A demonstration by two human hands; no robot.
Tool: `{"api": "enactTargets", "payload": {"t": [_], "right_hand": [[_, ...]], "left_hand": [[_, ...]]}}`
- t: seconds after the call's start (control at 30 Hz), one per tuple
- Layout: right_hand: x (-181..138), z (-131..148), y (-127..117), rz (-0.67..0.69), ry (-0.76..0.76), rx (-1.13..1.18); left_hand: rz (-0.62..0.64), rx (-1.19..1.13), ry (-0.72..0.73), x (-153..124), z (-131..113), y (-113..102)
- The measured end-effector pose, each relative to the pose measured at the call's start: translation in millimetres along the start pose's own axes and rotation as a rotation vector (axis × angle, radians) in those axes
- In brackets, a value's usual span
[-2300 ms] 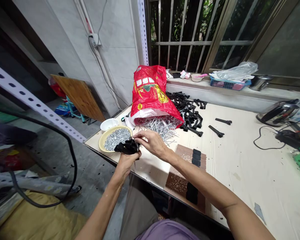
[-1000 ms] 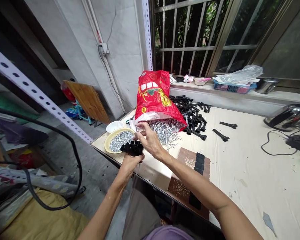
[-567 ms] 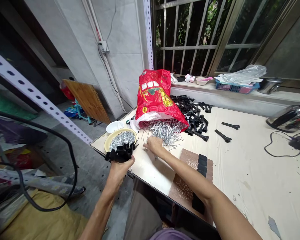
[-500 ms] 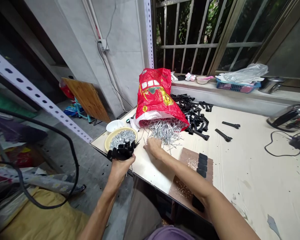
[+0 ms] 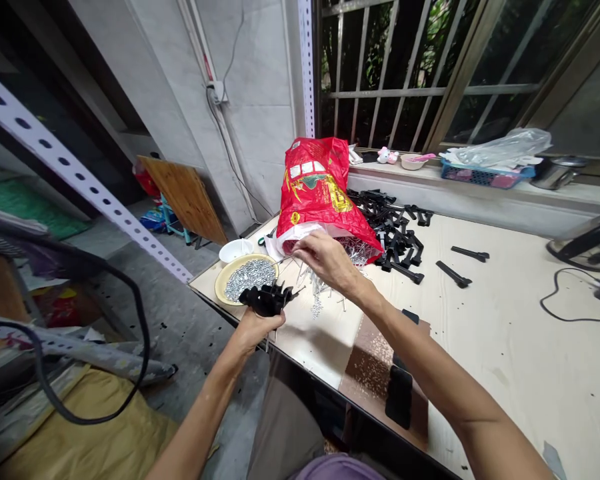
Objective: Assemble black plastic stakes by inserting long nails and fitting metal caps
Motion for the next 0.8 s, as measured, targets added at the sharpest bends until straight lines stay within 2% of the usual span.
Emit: {"api": "enactTargets", "payload": {"t": [0.1,0.2,0.3,0.47,0.6,0.7,0.73,0.8], "right_hand": [[2,32,-10,0.089,-0.147,-0.04],[2,49,-13,0.178,-0.22,-0.077],[3,57,-15,0.247,-0.275,-0.148],[7,61,-9,0.349,-0.333,-0.278],[3,62,-6,0.412,-0.336,-0.298],[-4,55,-29,0.315,-0.278,-0.114],[-7,45,-42,0.226,-0.207,-0.039],[-21,13,-60,0.023,0.028,0.1]], "left_hand": [[0.064,0.072,-0.014,4,0,15],[0.088,0.175,-0.06,8,7,24],[0.09,0.254,-0.03,12,7,32],[0.098,0.458,0.037,15,-12,48],[0.074,0.419,0.055,16,-29,57],[0.085,0.303,0.027,17,-37,59],[0.098,0.239,0.017,18,-39,59],[0.136,0.076,-0.02,17,-44,59]]}}
Point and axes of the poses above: each hand's wrist, its own x-axis towards the middle knuckle, its own y-axis out of the palm, z = x × y, the point moved 9 cm from there along x, towards the middle knuckle, and after that the axes turned 5 degrees about y, right-handed, at the moved point
